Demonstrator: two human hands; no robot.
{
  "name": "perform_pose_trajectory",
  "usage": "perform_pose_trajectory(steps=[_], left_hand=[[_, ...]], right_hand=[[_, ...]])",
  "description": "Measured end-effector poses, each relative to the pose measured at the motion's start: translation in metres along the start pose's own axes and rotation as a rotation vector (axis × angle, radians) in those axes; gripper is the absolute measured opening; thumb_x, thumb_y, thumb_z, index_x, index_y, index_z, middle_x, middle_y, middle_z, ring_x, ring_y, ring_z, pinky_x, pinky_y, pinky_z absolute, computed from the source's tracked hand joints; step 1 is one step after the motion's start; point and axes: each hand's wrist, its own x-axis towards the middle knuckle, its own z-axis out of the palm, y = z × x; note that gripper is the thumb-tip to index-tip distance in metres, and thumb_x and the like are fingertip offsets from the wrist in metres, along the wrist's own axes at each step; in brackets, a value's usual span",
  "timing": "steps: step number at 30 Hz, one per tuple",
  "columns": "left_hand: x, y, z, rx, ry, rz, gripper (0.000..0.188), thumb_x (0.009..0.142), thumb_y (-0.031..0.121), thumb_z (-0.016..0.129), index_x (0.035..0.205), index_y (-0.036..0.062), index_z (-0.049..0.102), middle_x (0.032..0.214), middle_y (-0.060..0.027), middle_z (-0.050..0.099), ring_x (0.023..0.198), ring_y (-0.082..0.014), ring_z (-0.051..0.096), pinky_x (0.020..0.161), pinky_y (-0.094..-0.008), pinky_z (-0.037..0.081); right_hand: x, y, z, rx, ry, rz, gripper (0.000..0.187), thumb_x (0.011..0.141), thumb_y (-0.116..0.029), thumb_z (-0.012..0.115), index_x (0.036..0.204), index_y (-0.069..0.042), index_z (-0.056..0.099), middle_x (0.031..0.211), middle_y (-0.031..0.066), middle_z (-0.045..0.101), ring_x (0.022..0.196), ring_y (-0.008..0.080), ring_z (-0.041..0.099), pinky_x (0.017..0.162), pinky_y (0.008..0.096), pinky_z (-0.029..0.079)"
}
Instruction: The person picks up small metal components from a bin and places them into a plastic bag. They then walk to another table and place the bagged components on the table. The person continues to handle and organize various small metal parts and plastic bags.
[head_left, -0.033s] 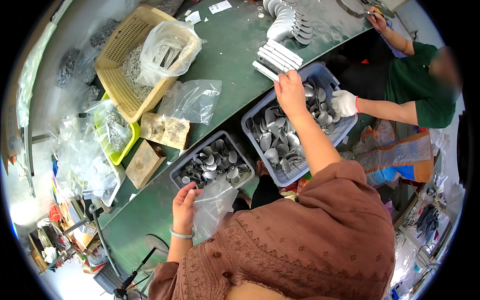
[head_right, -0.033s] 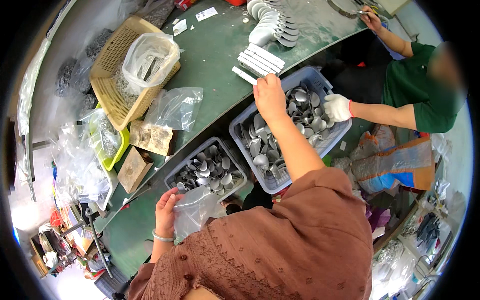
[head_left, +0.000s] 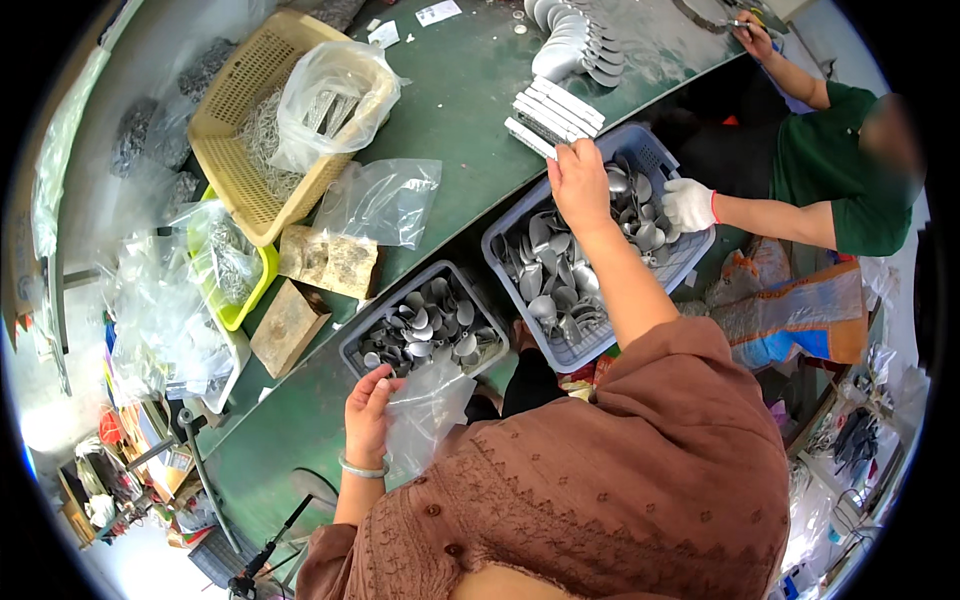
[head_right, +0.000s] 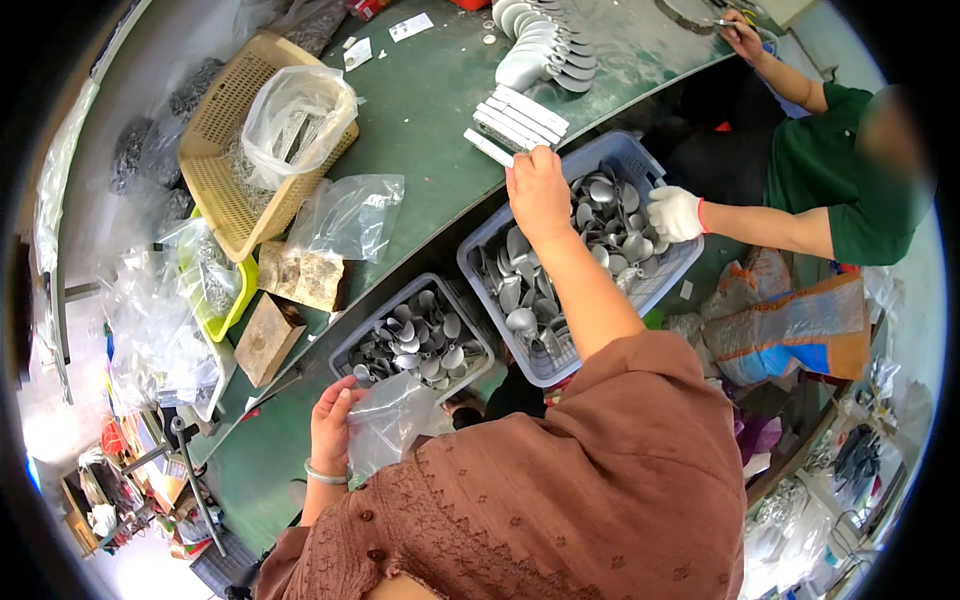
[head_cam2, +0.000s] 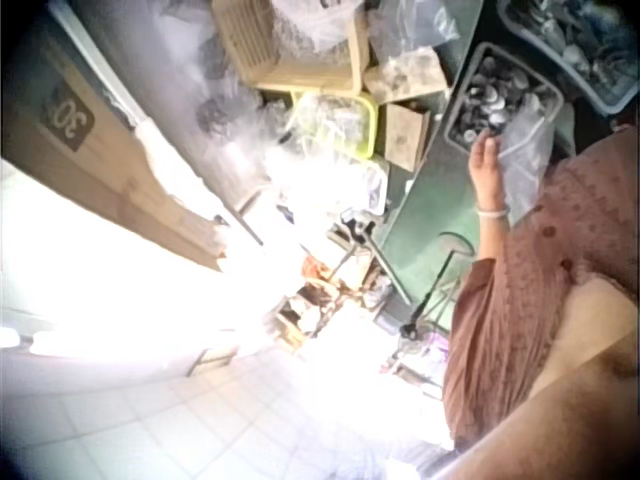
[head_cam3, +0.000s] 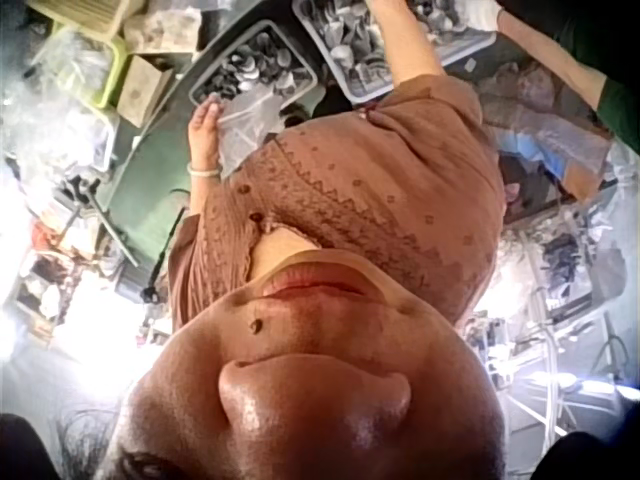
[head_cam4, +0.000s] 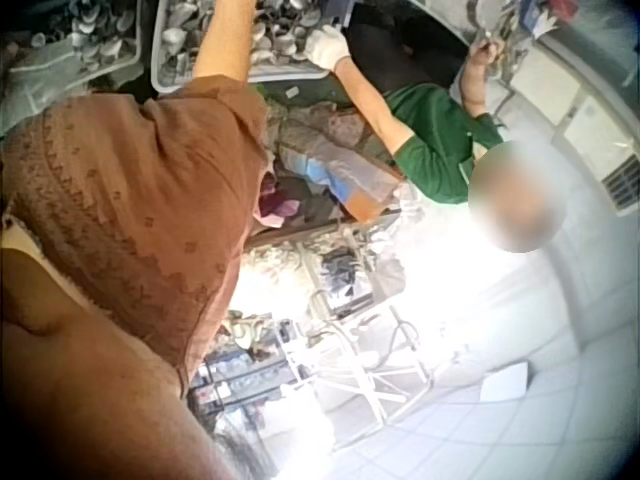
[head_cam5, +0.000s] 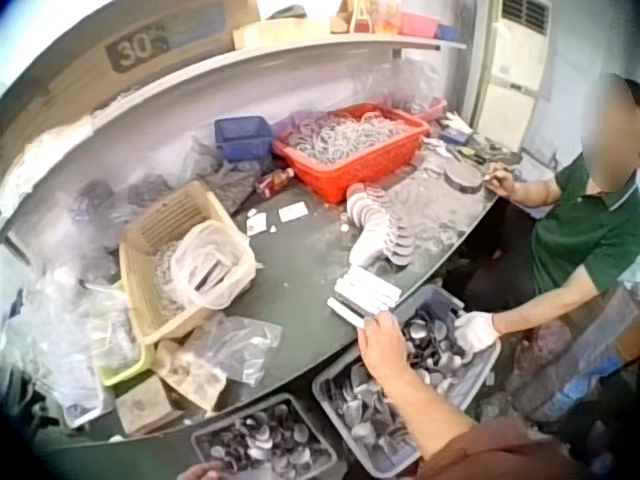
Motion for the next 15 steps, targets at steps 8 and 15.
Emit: perform_pose_trajectory(steps=[8,15], left_hand=[[0.000,-0.013,0.001,-0.033,-0.023,-0.023,0.027,0.083,0.015,0.052,0.106,0.0012,0.051,0.087,-0.0069,0.060,0.076,-0.0121,0.054,0.068,-0.0232,0.044],[-0.002,-0.012,0.004,-0.051,-0.033,-0.033,0.026,0.083,0.014,0.052,0.106,0.0009,0.051,0.086,-0.0076,0.060,0.077,-0.0127,0.055,0.071,-0.0247,0.044]], right_hand=[[-0.019,0.012,0.012,0.032,0.253,0.167,0.048,0.061,-0.015,0.069,0.099,-0.002,0.043,0.095,0.0171,0.045,0.088,0.0343,0.045,0.074,0.0393,0.039],[-0.021,0.019,0.008,0.061,0.244,0.176,0.051,0.060,-0.018,0.071,0.099,-0.001,0.042,0.095,0.0174,0.045,0.090,0.0342,0.044,0.076,0.0394,0.039]])
